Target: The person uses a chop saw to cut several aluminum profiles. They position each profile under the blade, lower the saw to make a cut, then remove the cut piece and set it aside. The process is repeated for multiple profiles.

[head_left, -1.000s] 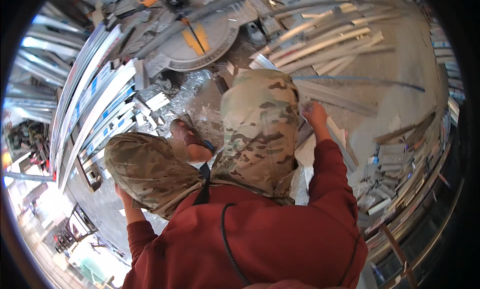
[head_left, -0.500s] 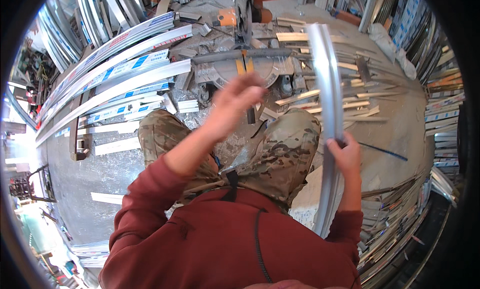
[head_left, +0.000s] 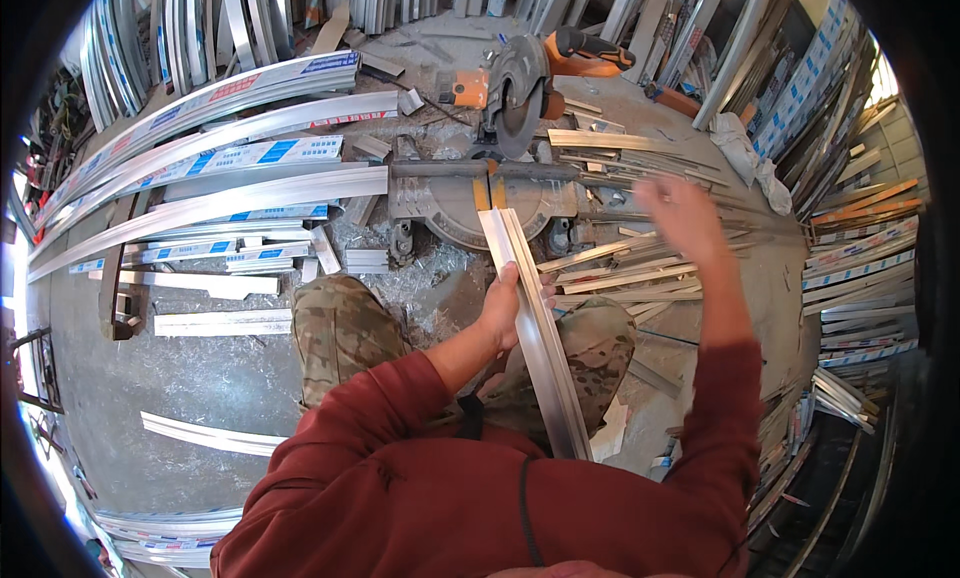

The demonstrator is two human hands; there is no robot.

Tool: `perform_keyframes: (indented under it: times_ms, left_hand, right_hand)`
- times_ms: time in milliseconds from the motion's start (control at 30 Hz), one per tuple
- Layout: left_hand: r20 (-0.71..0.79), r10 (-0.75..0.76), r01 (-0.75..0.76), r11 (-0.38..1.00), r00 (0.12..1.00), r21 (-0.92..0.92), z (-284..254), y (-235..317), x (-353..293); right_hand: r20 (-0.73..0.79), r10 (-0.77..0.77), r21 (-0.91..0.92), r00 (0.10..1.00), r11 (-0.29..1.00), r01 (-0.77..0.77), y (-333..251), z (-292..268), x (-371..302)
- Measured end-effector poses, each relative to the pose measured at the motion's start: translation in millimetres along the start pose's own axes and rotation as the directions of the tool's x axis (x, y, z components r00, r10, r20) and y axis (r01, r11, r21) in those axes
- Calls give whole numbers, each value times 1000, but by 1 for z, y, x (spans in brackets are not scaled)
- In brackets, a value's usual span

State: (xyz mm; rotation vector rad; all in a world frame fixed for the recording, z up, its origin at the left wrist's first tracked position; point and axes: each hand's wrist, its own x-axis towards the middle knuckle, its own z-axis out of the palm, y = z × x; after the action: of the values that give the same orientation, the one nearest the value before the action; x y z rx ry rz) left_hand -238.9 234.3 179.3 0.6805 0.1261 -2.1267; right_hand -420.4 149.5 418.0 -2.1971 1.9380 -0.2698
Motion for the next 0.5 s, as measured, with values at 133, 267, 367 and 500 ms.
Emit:
perform_keyframes:
  times_ms: [133, 267, 367, 500]
  left_hand:
    - [33, -57, 57, 998, 998, 22, -1, 11, 14]
    - [79, -77, 80, 996, 994, -29, -20, 15, 38]
    - [-6, -88, 88, 996, 996, -4, -14, 14, 45]
    - [2, -86, 86, 996, 996, -3, -19, 10, 49]
  right_hand:
    - [-336, -365, -267, 868, 921, 283, 4, 2, 168]
    - [-322, -276, -366, 906, 918, 150, 7, 47, 269]
    - [-314, -247, -406, 917, 908, 105, 16, 63, 283]
    - [-101, -191, -309, 976, 939, 152, 14, 57, 266]
